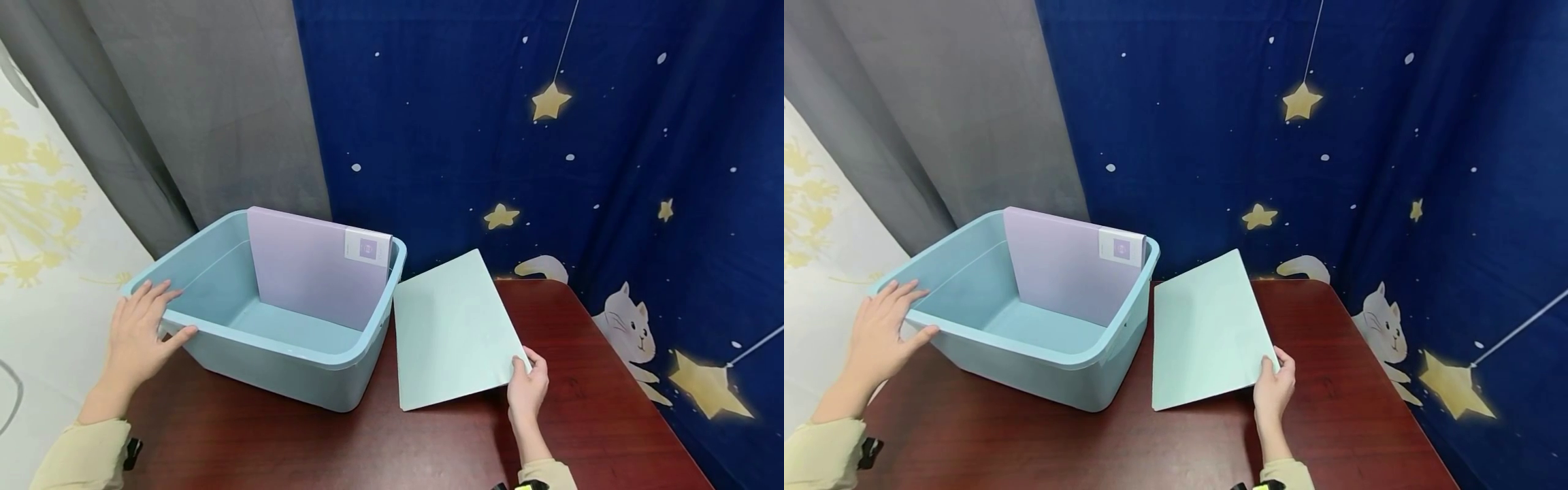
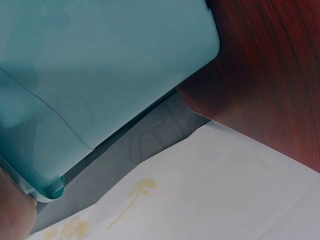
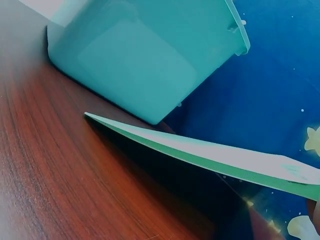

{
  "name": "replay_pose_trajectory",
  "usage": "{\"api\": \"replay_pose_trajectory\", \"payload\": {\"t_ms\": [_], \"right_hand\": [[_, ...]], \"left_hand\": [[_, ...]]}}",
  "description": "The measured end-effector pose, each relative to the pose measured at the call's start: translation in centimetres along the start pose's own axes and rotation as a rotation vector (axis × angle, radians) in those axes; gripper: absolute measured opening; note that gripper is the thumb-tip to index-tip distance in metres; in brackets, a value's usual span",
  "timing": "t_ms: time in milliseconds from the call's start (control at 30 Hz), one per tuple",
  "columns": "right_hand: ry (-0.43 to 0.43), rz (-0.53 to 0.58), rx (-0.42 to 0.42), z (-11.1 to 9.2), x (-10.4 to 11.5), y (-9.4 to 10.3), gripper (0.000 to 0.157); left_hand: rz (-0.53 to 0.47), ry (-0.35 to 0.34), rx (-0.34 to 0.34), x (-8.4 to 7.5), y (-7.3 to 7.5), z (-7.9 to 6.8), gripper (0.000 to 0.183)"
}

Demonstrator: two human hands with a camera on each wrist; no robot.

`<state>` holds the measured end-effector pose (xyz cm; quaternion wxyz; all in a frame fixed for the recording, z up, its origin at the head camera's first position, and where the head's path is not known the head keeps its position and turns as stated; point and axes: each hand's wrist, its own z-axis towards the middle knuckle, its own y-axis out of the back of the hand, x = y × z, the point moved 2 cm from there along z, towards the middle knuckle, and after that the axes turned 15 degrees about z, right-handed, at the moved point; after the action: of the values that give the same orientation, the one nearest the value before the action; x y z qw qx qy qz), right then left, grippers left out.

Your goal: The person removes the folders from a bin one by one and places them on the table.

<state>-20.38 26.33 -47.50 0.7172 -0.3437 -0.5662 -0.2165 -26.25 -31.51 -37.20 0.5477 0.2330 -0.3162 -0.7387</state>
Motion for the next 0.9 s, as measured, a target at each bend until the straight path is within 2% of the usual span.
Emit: {"api": "replay_pose_trajectory", "payload": {"t_ms": [467,900], "right_hand": [[-0.017,-0.099,0.061,0.1,-1.1,0.1,0.033],[-0.05,-0.125,0.118,0.4,-1.5,0.0,0.034]], "left_hand": [[-0.01,0.0,-0.002,0.0,0.1,-0.1,0.068],[-0.008,0.002,-0.004,0.0,0.1,0.0,0.069]]}}
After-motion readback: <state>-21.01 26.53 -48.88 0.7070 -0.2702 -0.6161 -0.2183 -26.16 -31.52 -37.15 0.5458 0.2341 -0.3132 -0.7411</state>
